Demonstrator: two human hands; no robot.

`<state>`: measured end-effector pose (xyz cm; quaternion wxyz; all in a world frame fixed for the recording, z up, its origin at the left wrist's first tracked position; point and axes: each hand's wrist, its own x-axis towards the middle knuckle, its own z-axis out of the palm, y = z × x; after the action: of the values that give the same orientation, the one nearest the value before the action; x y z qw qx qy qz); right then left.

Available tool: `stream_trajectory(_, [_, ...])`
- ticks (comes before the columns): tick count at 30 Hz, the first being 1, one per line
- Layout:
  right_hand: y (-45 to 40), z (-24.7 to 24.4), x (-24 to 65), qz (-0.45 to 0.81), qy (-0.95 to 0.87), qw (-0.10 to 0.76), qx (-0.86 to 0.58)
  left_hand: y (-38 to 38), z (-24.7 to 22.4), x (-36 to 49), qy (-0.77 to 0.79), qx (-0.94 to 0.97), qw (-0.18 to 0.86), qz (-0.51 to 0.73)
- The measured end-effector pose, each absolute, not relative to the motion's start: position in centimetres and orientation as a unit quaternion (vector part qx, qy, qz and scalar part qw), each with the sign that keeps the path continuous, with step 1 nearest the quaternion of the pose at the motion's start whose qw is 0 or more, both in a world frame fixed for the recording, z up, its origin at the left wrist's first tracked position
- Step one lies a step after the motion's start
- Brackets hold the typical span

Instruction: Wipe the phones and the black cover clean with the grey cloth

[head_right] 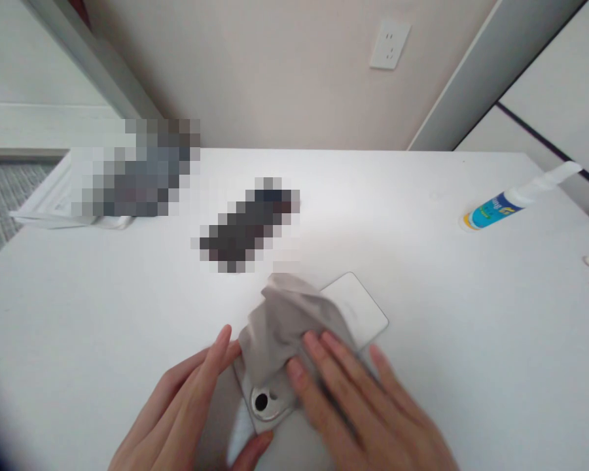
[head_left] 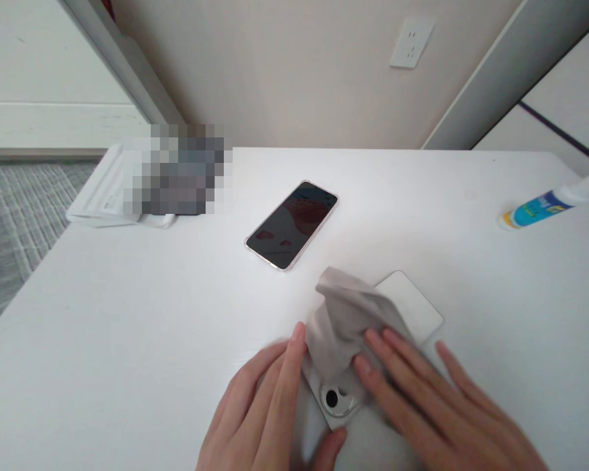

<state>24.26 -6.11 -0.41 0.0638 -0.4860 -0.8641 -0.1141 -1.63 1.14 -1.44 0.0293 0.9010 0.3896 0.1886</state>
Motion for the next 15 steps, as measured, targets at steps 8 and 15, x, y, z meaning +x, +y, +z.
stream_trajectory(8, [-6.1,-0.5,23.0,-0.158,-0.865,0.044,-0.475,0.9,-1.5,-1.6,0.393,0.898,0.017,0.196])
stream_trajectory(15, [-6.3,0.2,24.8,-0.149,-0.848,0.059,-0.505,0.9,-2.0,-1.9,0.395,0.898,0.026,0.192])
